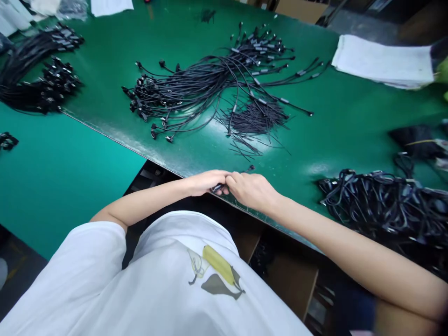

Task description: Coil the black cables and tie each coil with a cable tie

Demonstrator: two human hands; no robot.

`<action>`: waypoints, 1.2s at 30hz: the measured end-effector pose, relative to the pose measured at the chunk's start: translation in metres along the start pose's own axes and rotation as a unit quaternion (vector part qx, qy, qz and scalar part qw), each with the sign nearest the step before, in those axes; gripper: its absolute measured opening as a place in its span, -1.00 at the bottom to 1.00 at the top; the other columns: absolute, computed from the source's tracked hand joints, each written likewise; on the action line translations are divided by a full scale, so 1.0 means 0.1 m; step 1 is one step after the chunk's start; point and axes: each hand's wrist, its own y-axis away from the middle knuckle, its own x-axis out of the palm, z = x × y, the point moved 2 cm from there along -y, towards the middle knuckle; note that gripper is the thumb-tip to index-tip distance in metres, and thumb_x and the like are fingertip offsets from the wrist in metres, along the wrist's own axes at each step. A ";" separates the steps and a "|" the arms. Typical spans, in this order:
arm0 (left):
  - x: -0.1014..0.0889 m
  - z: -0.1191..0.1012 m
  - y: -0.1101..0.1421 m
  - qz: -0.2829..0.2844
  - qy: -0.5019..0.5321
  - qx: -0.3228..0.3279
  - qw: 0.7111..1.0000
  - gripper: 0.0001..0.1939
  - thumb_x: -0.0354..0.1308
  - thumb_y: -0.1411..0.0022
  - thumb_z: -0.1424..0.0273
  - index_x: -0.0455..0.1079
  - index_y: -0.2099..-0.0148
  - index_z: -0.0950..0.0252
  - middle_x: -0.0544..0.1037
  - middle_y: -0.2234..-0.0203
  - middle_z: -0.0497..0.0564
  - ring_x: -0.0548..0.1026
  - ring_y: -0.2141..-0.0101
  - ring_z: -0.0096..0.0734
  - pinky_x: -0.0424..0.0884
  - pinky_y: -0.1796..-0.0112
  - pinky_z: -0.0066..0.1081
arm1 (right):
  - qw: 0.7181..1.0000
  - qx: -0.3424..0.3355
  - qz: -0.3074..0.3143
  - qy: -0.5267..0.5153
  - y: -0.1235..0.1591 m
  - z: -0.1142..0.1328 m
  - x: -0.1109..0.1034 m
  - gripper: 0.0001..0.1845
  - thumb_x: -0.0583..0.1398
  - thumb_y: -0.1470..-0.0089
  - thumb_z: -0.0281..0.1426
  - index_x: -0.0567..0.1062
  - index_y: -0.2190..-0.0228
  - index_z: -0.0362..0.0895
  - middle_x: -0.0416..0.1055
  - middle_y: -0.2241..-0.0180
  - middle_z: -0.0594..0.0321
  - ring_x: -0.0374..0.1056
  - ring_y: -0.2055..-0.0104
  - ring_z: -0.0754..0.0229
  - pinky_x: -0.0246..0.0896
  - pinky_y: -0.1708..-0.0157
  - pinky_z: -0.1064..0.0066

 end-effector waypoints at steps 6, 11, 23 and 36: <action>-0.04 -0.01 -0.05 -0.064 0.104 0.154 0.980 -0.42 0.16 -0.05 0.58 0.37 -0.17 0.28 0.54 -0.08 0.08 0.44 -0.09 -0.34 0.28 -0.11 -0.37 | 0.913 0.304 -0.106 -0.252 -0.02 0.09 0.08 -0.71 0.00 -0.24 -0.33 0.36 0.48 -0.12 0.38 0.48 0.20 0.22 0.46 0.25 -0.12 0.49 0.38; -0.05 -0.13 0.03 -0.066 -0.054 0.297 0.951 -0.58 0.14 -0.06 0.54 0.49 -0.01 0.27 0.58 0.01 0.08 0.44 -0.09 -0.24 0.18 -0.23 -0.16 | 0.563 0.432 -0.173 -0.683 -0.02 0.20 0.27 -0.66 0.17 -0.07 -0.09 0.28 0.51 -0.07 0.08 0.63 0.42 -0.16 0.66 0.39 -0.20 0.65 0.45; -0.17 0.02 0.29 -0.017 -0.170 0.228 0.959 -0.66 -0.04 -0.33 0.24 0.47 0.32 0.30 0.51 0.51 0.04 0.45 0.36 -0.33 0.36 0.14 -0.28 | 0.896 0.306 -0.226 -0.229 0.25 0.10 -0.21 -0.64 -0.03 -0.29 -0.27 0.38 0.49 -0.09 0.27 0.52 0.21 0.15 0.46 0.21 0.02 0.41 0.34; -0.04 -0.11 0.41 -0.032 -0.286 0.276 0.917 -0.67 0.12 -0.29 0.31 0.54 -0.03 0.28 0.45 0.32 0.03 0.38 0.27 -0.37 0.33 0.10 -0.36 | 0.898 0.267 -0.157 -0.313 0.16 0.19 -0.06 -0.68 -0.02 -0.28 -0.35 0.38 0.47 -0.11 0.41 0.46 0.23 0.25 0.44 0.24 0.01 0.40 0.39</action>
